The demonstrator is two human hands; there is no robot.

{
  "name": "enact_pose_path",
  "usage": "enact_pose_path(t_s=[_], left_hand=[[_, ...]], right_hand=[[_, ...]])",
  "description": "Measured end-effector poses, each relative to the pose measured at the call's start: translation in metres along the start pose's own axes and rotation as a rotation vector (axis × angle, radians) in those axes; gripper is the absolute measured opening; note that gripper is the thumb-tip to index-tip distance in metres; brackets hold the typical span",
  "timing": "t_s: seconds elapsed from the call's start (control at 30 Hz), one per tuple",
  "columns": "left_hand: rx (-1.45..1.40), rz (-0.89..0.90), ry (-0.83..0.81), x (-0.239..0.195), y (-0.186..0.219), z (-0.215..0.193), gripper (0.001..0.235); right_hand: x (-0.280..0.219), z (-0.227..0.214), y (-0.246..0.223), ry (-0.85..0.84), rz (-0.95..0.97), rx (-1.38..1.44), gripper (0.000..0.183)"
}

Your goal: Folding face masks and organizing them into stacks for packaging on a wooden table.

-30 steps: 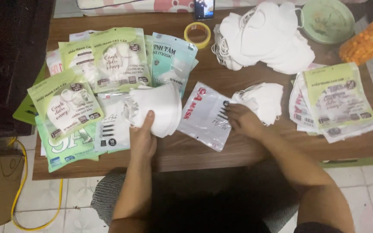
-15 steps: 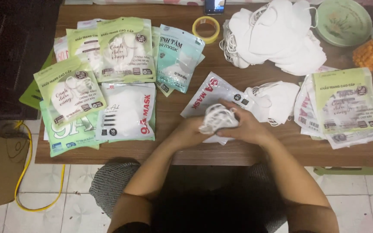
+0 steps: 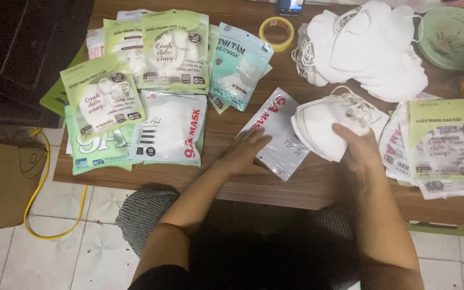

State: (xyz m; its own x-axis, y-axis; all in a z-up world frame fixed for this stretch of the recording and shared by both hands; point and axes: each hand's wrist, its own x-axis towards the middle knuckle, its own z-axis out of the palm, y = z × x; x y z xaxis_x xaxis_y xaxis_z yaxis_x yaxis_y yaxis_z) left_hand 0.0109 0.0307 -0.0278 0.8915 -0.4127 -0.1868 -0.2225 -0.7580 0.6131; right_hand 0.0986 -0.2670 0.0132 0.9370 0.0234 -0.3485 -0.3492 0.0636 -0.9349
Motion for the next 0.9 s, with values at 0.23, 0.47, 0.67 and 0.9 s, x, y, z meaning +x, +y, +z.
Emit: enact_pose_path(t_s=[0.23, 0.47, 0.67, 0.9], left_hand=[[0.280, -0.199, -0.040, 0.006, -0.001, 0.063, 0.068], [0.517, -0.012, 0.347, 0.005, -0.008, 0.095, 0.021], [0.355, -0.064, 0.437, 0.027, -0.031, 0.103, 0.017], [0.078, -0.150, 0.318, 0.043, -0.031, 0.093, 0.020]], right_hand=[[0.000, -0.017, 0.005, 0.063, -0.015, -0.027, 0.063], [0.005, -0.022, 0.008, 0.100, -0.070, -0.048, 0.064], [0.011, -0.031, 0.008, 0.020, -0.061, -0.016, 0.065], [-0.013, 0.004, 0.001, -0.094, 0.010, 0.034, 0.070]])
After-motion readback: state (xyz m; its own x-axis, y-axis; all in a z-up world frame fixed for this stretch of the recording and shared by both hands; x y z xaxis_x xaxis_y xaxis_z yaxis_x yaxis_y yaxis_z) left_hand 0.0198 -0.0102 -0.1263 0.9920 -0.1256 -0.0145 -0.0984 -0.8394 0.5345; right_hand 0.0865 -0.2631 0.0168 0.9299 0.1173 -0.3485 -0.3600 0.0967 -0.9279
